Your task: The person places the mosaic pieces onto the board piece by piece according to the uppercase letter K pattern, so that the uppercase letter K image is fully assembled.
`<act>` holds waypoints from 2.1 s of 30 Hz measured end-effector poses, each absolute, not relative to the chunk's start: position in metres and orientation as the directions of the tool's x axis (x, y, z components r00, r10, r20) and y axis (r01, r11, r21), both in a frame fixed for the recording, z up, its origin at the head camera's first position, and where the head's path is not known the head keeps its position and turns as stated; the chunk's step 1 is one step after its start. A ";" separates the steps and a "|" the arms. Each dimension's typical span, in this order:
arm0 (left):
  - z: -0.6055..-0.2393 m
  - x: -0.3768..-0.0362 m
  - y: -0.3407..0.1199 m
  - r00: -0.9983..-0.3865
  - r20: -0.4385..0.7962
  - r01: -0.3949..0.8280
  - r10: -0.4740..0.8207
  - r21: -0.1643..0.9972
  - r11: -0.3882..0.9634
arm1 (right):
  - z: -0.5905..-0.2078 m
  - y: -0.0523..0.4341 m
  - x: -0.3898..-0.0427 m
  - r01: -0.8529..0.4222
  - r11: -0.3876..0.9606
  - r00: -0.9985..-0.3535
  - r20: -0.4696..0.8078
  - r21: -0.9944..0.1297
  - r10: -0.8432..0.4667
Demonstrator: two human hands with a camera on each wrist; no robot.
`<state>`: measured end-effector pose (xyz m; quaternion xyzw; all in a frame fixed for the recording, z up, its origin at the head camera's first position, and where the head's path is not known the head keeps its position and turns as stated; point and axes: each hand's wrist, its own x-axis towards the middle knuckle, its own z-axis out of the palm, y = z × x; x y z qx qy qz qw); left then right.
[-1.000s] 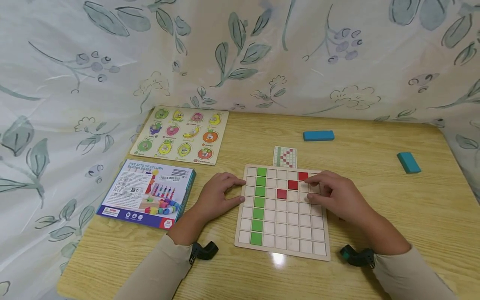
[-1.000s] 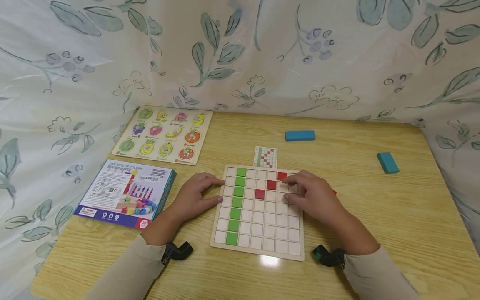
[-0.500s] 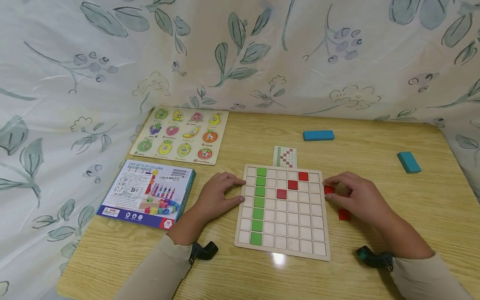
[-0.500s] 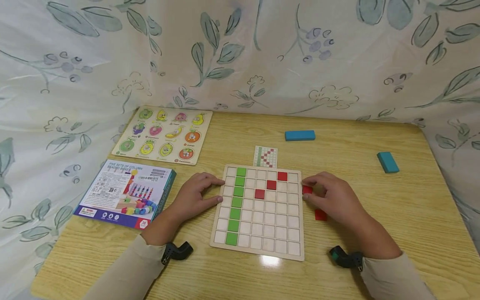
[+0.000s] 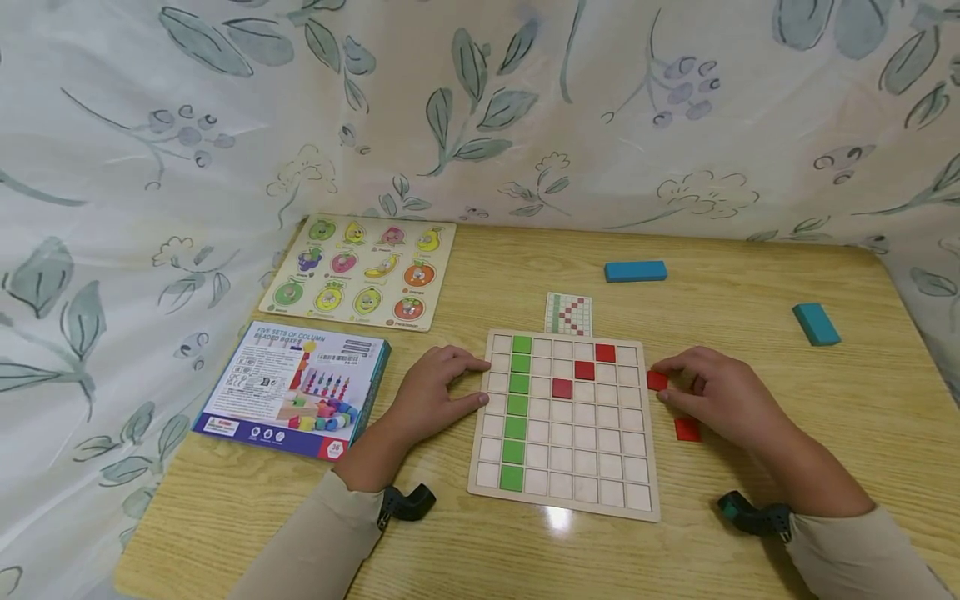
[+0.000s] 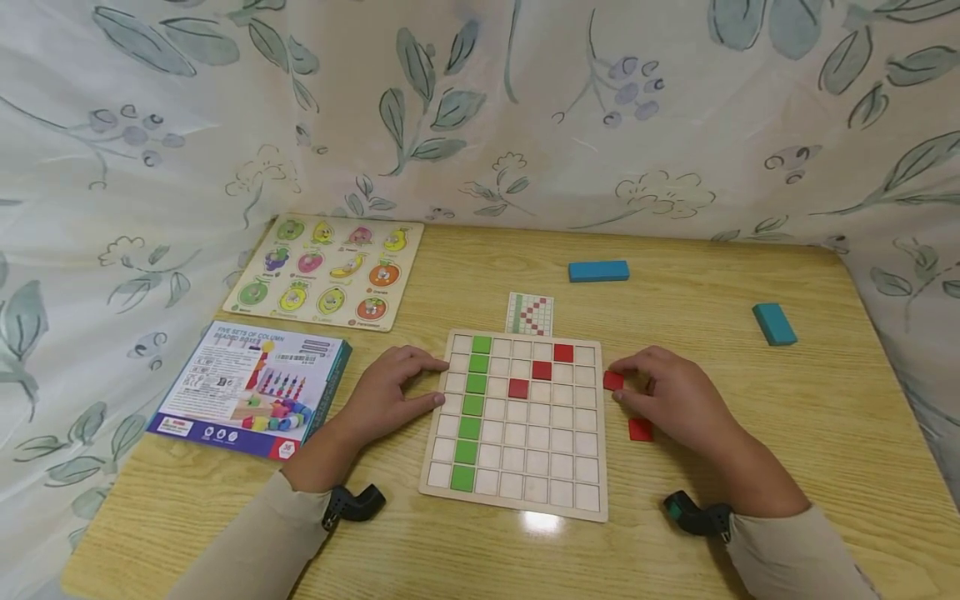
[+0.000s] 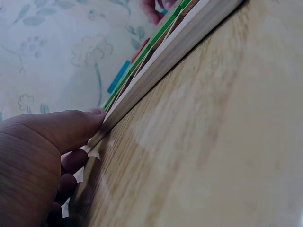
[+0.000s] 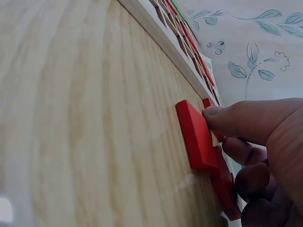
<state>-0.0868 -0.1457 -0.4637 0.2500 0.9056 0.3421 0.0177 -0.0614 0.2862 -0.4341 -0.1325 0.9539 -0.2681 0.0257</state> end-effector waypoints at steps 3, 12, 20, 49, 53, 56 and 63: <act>-0.463 -0.087 -0.146 -0.874 0.140 0.442 0.465 0.626 0.642 | -0.433 0.285 -0.062 -0.223 0.827 -0.966 0.003 -0.516 -0.259; -0.462 -0.085 -0.145 -0.872 0.155 0.450 0.465 0.631 0.633 | -0.432 0.284 -0.063 -0.223 0.831 -0.965 -0.005 -0.509 -0.262; -0.462 -0.086 -0.145 -0.876 0.134 0.437 0.464 0.630 0.643 | -0.428 0.283 -0.063 -0.236 0.834 -0.965 0.018 -0.500 -0.262; -0.463 -0.087 -0.145 -0.875 0.133 0.435 0.465 0.634 0.639 | -0.421 0.231 -0.059 -0.325 0.740 -0.924 0.032 -0.589 -0.381; -0.463 -0.087 -0.145 -0.878 0.127 0.430 0.461 0.632 0.645 | -0.425 0.223 -0.059 -0.335 0.721 -0.916 0.031 -0.606 -0.399; -0.464 -0.087 -0.144 -0.879 0.124 0.428 0.461 0.631 0.647 | -0.428 0.217 -0.058 -0.335 0.717 -0.911 0.017 -0.612 -0.411; -0.463 -0.087 -0.145 -0.874 0.131 0.438 0.468 0.629 0.642 | -0.430 0.201 -0.058 -0.345 0.697 -0.899 0.008 -0.629 -0.438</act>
